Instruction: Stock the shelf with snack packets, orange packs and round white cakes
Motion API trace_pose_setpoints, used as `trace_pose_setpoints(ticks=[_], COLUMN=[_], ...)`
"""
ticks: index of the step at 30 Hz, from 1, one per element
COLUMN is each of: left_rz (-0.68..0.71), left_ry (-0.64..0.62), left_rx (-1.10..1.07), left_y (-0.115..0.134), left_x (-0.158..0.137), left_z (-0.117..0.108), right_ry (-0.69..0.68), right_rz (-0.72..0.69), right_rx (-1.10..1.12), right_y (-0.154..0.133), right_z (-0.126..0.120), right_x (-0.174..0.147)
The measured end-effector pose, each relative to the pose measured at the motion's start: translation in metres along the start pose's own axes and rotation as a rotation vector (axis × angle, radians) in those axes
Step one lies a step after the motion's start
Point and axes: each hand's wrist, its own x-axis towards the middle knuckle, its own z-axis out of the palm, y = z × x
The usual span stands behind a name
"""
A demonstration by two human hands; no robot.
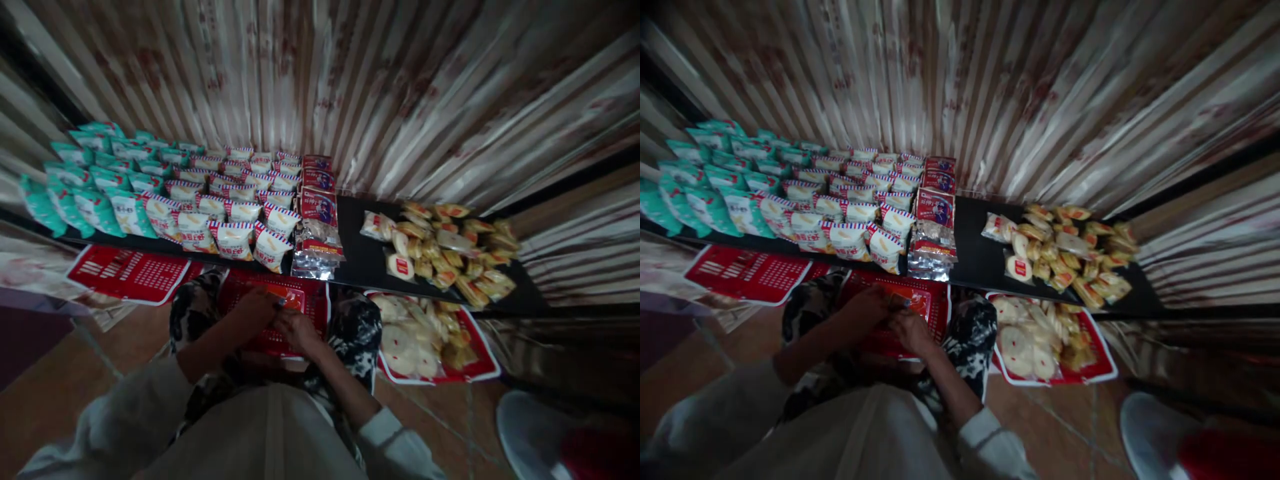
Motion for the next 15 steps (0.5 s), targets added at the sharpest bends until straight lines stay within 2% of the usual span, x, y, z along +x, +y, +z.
trace_pose_setpoints(ticks=[3,6,8,11,13,15], left_rz=[0.182,0.247,0.213,0.085,0.017,-0.018], left_ry=[0.061,0.244,0.435,0.686,0.77,0.79], left_rx=[0.152,0.247,0.235,0.122,0.006,-0.147], left_y=[0.016,0.026,0.03,0.033,0.035,0.038], left_x=[-0.008,-0.014,-0.018,-0.024,-0.027,-0.029], left_z=[-0.034,-0.061,-0.072,-0.079,-0.077,-0.071], right_ry=[0.019,0.079,0.133,0.23,0.304,0.361], right_rz=[0.028,0.051,0.063,0.11,0.142,0.152], right_rx=[0.108,0.206,0.341,0.507,0.549,0.589], right_y=[-0.014,-0.022,-0.027,-0.036,-0.045,-0.053], right_z=[-0.018,-0.03,-0.035,-0.045,-0.053,-0.063], right_x=[-0.01,-0.02,-0.026,-0.033,-0.036,-0.038])
